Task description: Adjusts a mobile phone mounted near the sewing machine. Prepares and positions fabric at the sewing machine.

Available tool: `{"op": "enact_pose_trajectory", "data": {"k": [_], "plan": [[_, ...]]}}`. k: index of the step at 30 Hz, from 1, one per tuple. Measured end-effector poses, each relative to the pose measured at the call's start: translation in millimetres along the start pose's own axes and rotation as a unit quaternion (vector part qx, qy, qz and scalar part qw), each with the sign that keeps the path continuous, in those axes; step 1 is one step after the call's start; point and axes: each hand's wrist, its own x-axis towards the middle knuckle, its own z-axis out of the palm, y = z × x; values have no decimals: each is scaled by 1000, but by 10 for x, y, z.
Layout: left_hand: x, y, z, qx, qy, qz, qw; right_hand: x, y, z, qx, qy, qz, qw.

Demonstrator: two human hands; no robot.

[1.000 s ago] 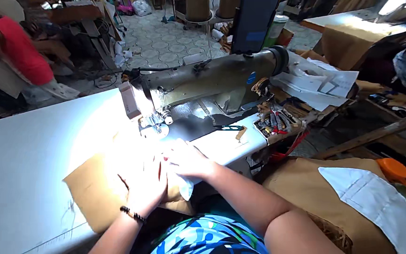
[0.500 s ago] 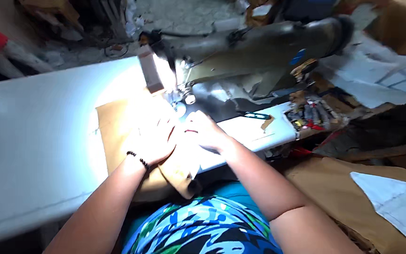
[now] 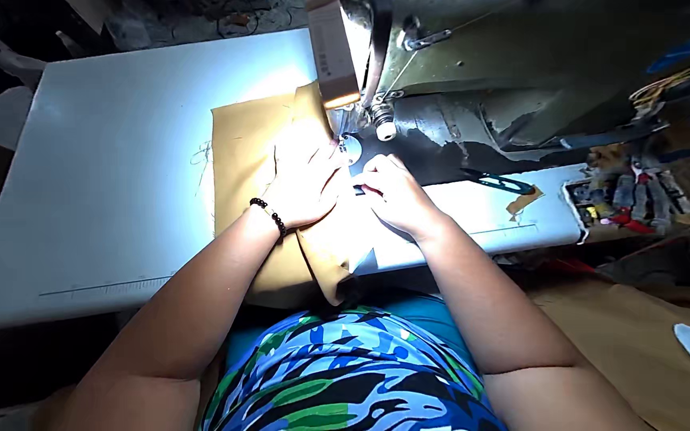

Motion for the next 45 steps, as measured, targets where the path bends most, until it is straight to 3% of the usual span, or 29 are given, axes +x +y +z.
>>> {"op": "enact_pose_trajectory", "data": {"k": [11, 21, 25, 28, 30, 32, 34, 36, 38, 40, 43, 45], "plan": [[-2, -32, 30, -26, -1, 22, 999, -31, -42, 16, -34, -11, 30, 999], [106, -88, -9, -21, 7, 7, 1000, 5, -161, -42, -101, -79, 108, 986], [-258, 196, -159, -32, -45, 7, 998, -399, -69, -411, -136, 22, 192, 972], [-725, 517, -201, -176, -42, 62, 982, -864, 308, -686, -188, 111, 276, 936], [-975, 725, -196, -202, -59, 59, 976, -990, 315, -677, -171, 147, 255, 940], [-1073, 830, -120, -150, 0, 74, 986, -899, 41, -516, -89, 164, 165, 968], [-1085, 868, -53, -106, 57, 83, 989, -764, -378, -277, 18, 109, 113, 987], [-1072, 891, -86, -107, 33, 85, 990, -654, -645, -134, 86, 1, 117, 989], [-1085, 916, -106, -111, -26, 78, 990, -572, -748, -126, 163, -99, 171, 967], [-1114, 936, -85, -66, -58, 83, 993, -538, -768, -161, 237, -138, 244, 930], [-1150, 972, -17, -5, -62, 90, 994, -630, -824, -194, 412, -153, 359, 824], [-1148, 982, 56, 11, -22, 94, 995, -759, -846, -139, 500, -143, 376, 767]]}}
